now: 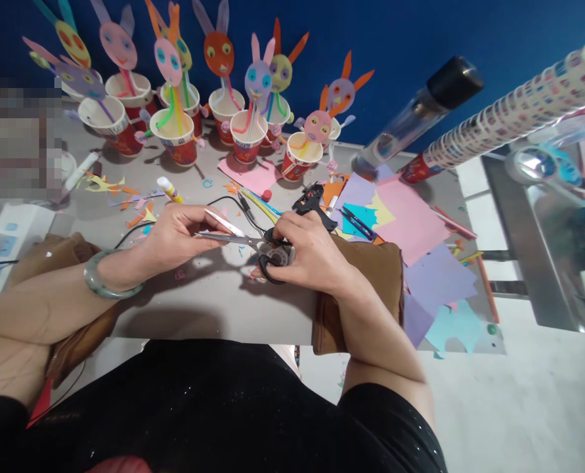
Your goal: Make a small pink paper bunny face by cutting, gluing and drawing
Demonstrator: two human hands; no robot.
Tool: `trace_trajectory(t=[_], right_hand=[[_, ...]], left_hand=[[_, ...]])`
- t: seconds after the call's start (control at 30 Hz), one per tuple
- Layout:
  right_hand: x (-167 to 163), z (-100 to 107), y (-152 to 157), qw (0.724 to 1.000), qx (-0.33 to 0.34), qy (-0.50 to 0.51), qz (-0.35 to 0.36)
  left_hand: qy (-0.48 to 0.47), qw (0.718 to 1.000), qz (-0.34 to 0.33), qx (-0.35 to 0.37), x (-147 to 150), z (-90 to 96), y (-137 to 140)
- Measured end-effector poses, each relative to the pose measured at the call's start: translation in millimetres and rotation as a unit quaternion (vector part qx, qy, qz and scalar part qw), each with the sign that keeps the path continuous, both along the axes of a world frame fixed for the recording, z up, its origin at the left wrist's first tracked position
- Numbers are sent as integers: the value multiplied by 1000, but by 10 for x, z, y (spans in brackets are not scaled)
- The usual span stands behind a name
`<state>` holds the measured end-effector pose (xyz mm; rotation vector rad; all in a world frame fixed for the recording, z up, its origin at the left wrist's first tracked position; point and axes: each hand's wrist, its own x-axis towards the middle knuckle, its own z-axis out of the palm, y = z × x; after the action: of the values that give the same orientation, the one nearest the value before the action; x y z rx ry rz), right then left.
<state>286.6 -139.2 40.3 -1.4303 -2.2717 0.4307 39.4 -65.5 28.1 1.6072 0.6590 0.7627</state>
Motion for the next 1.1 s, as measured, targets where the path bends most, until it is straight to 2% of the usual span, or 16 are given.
trace_trajectory(t=[0.3, 0.63, 1.1], right_hand=[[-35, -6, -3, 999, -27, 20, -14], [-50, -6, 2, 999, -34, 32, -29], [-38, 6, -1, 999, -38, 31, -23]], left_hand=[[-4, 1000, -6, 11, -6, 16, -2], [-3, 999, 8, -41, 20, 20, -15], [-9, 1000, 13, -22, 19, -18, -10]])
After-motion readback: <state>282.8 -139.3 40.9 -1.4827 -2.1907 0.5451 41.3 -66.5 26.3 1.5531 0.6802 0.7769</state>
